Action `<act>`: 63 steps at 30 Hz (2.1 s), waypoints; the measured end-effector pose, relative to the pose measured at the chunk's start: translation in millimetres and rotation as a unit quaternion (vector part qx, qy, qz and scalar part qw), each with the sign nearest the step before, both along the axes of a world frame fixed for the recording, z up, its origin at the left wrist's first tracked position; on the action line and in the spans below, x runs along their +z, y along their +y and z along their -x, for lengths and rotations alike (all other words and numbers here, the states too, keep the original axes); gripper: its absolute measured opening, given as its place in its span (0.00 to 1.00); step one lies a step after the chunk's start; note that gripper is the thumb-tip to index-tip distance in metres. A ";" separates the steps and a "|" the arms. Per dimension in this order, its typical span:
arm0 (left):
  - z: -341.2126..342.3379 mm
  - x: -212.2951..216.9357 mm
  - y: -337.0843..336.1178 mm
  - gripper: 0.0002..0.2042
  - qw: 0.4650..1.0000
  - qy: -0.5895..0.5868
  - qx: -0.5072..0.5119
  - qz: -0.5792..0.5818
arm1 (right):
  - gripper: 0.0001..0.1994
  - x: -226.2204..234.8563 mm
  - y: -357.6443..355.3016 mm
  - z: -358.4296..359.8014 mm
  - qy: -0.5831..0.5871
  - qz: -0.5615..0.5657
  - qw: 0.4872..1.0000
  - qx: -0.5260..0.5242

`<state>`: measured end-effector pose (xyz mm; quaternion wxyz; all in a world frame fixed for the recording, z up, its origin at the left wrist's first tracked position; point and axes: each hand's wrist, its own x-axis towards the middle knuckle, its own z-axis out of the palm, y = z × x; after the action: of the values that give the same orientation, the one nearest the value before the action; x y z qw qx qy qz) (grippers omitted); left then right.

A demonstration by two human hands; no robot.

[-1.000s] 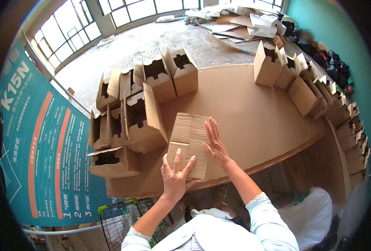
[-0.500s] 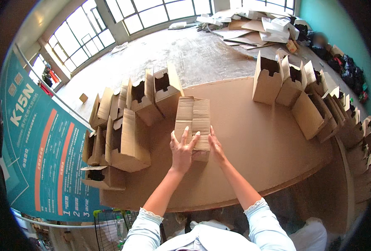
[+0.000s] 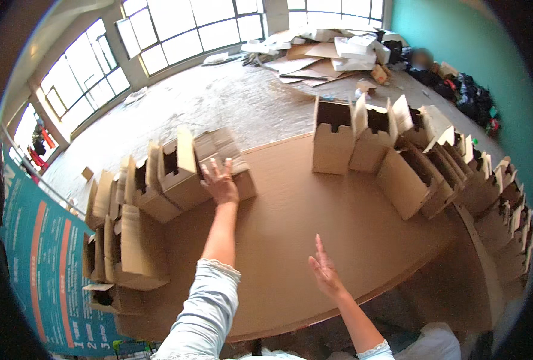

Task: The person places green-capped bottles into cardboard boxes and closes the box flaps.

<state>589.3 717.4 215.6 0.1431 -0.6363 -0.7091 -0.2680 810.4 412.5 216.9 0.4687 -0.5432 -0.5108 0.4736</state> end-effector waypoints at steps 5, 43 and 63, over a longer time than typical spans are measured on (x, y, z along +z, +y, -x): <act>39.7 -6.3 51.5 0.18 1.000 -0.010 -0.021 0.011 | 0.41 28.9 -8.8 -66.4 -0.136 -0.028 0.986 -0.093; 245.2 117.5 -443.3 0.43 0.943 -0.047 -0.309 0.111 | 0.24 123.9 -42.8 176.8 -0.472 -0.298 0.618 0.553; 545.6 -49.5 -648.9 0.19 0.921 -0.352 0.155 0.055 | 0.55 195.9 -116.2 299.3 -0.598 -0.203 0.638 0.440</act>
<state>43.7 68.5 166.1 -0.1109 -0.3896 -0.8173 -0.4098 511.1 296.3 412.9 -0.1049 -0.3097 -0.9417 0.0798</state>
